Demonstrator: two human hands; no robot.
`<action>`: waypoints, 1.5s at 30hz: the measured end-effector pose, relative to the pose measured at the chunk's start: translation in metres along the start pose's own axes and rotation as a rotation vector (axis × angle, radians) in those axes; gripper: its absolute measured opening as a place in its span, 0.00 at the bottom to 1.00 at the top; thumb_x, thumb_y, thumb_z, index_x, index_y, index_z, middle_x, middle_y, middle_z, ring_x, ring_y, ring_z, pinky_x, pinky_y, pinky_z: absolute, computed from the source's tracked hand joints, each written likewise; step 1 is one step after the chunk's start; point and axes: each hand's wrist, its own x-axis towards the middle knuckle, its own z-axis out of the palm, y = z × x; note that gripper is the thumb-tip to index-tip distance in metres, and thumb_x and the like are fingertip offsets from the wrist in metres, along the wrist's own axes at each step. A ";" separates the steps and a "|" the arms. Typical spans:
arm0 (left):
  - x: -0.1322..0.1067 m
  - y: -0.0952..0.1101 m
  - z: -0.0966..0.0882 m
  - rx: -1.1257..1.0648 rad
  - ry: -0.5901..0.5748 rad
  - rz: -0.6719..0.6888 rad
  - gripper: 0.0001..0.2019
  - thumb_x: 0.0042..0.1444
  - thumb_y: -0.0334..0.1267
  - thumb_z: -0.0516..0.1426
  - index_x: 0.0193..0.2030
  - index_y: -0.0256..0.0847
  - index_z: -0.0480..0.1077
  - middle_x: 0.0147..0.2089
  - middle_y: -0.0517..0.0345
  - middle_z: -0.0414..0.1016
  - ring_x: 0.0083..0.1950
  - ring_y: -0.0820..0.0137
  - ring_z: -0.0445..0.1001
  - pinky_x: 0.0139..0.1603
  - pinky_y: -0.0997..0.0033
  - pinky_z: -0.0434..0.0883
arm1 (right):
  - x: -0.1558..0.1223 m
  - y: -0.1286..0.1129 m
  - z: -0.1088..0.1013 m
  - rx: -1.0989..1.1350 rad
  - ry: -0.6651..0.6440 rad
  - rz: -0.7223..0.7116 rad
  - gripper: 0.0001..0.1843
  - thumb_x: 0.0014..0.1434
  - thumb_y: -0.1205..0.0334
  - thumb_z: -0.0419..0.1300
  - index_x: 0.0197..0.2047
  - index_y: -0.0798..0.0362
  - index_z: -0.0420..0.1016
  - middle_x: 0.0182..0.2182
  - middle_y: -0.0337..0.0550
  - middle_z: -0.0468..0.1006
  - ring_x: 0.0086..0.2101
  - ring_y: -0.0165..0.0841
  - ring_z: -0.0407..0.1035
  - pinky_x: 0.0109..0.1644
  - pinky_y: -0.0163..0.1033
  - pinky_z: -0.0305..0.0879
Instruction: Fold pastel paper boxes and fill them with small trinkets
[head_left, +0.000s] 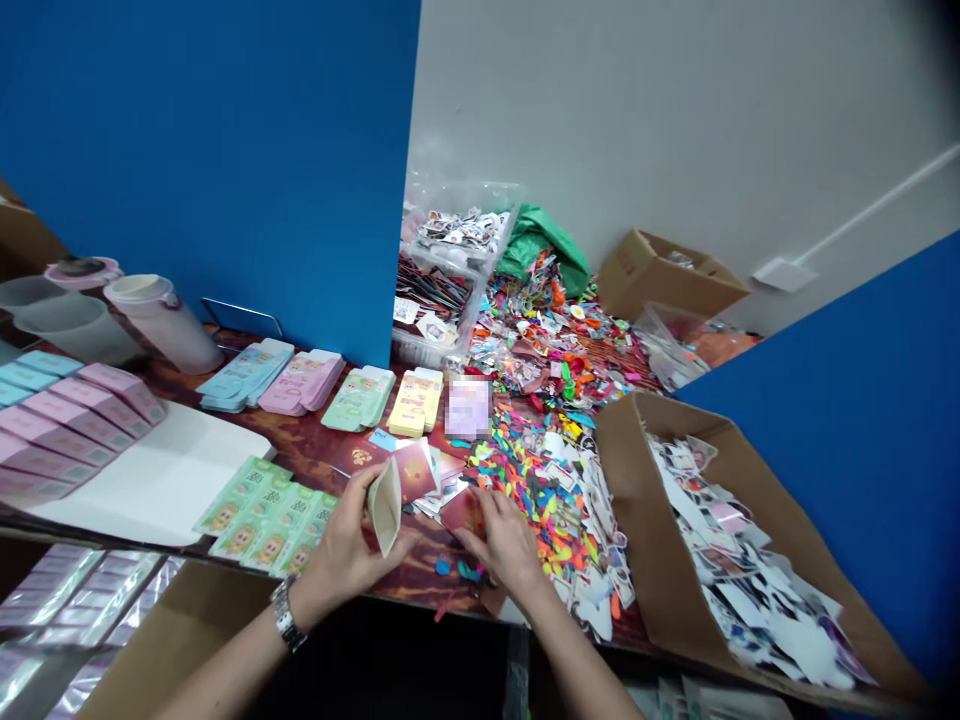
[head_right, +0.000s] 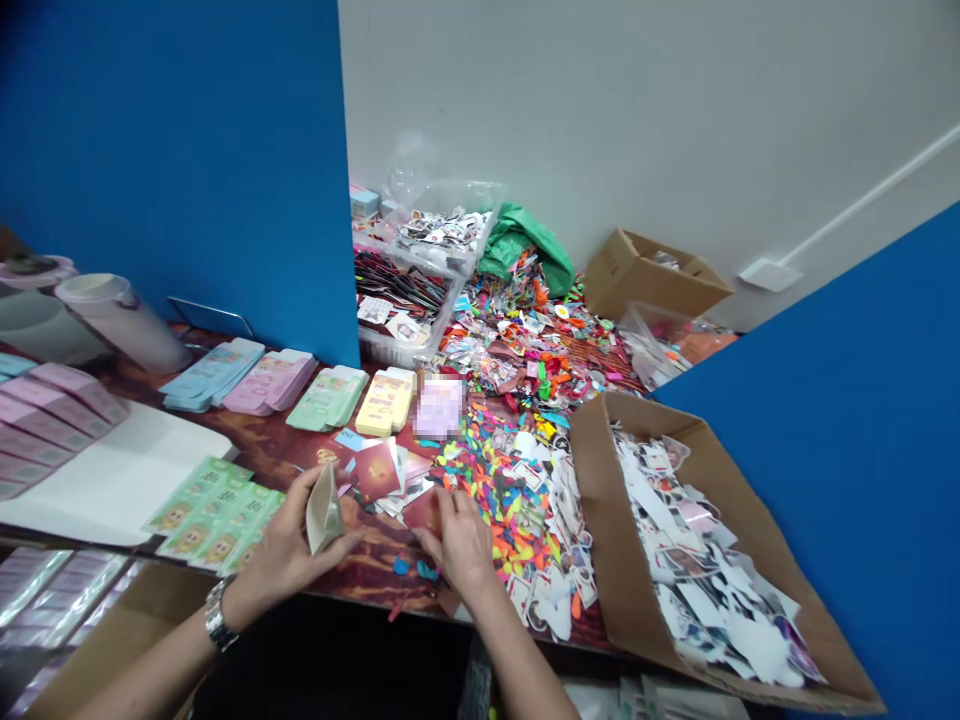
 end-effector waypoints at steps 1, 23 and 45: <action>0.000 0.000 0.001 0.003 -0.015 -0.018 0.32 0.54 0.44 0.61 0.61 0.39 0.53 0.54 0.45 0.69 0.51 0.58 0.75 0.50 0.58 0.75 | 0.000 0.008 0.002 -0.117 -0.015 0.007 0.29 0.53 0.56 0.69 0.57 0.50 0.70 0.47 0.55 0.76 0.47 0.48 0.72 0.47 0.49 0.71; -0.008 -0.006 0.007 -0.100 -0.228 -0.141 0.38 0.54 0.48 0.61 0.67 0.43 0.49 0.65 0.41 0.61 0.63 0.52 0.66 0.61 0.49 0.67 | 0.030 0.039 -0.016 0.582 -0.099 0.110 0.10 0.64 0.54 0.52 0.41 0.51 0.68 0.29 0.38 0.73 0.29 0.32 0.69 0.32 0.34 0.63; -0.010 -0.008 0.027 0.058 -0.076 -0.103 0.27 0.51 0.48 0.64 0.54 0.41 0.61 0.47 0.51 0.74 0.48 0.58 0.77 0.47 0.58 0.75 | 0.003 -0.049 -0.031 0.525 0.274 -0.247 0.18 0.66 0.67 0.52 0.57 0.45 0.72 0.42 0.46 0.73 0.42 0.35 0.71 0.46 0.42 0.70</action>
